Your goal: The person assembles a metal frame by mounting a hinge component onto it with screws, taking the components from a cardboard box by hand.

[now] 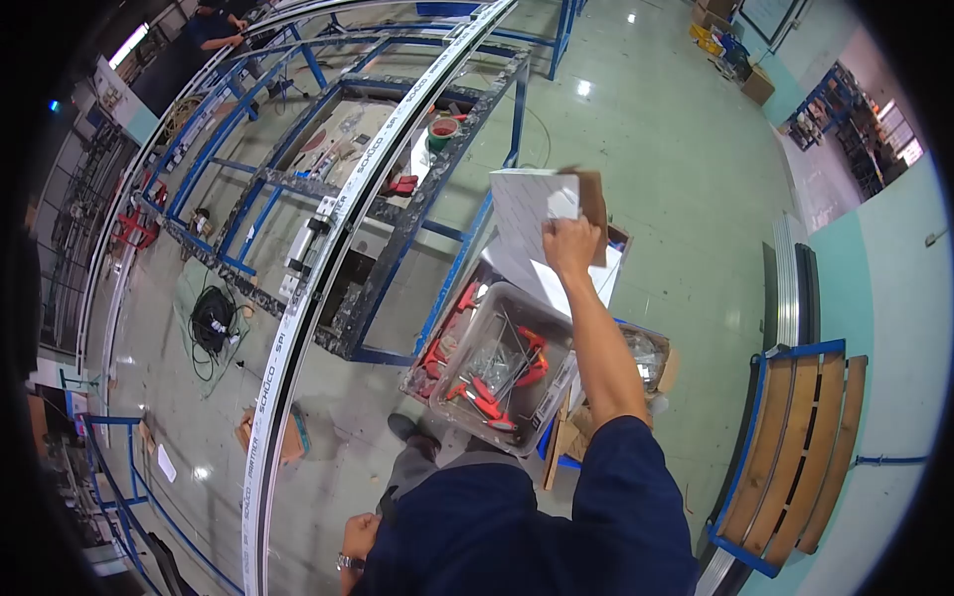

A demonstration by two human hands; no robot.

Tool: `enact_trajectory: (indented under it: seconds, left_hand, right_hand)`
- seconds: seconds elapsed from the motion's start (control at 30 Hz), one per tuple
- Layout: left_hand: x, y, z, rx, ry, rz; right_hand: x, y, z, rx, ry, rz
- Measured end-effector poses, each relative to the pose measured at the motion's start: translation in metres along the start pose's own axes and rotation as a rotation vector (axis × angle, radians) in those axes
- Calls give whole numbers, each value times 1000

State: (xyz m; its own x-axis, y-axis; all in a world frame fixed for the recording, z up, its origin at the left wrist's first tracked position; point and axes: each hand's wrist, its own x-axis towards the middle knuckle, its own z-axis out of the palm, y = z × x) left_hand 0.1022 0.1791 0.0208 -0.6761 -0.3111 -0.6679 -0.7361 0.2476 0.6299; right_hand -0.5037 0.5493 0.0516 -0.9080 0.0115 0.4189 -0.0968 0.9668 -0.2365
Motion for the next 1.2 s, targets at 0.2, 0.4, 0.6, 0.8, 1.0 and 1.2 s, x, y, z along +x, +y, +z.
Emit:
enact_trajectory:
  seconds: [0.2,0.4,0.6,0.8,1.0,1.2]
  left_hand:
    - [30,9,-18,233,-39,135]
    - [83,129,-26,203,-16,504]
    - [127,290,34,154,-129,893]
    - [159,350,110,170,14,1092]
    - [133,371,132,283,-64,1105]
    - [134,377,116,222,-163,979]
  right_hand:
    - [-21,-55,-128,-24,37,-262]
    - [-98,-77,-172,-27,-44,-238]
    - [-191,-93,-137,-97,-155,-264]
    - [-251,-100,-118,-57,-80,-252]
    - [-273,-109,-126,-119,-123,-271]
    - [-304,-114,-206,-34,-399,-108]
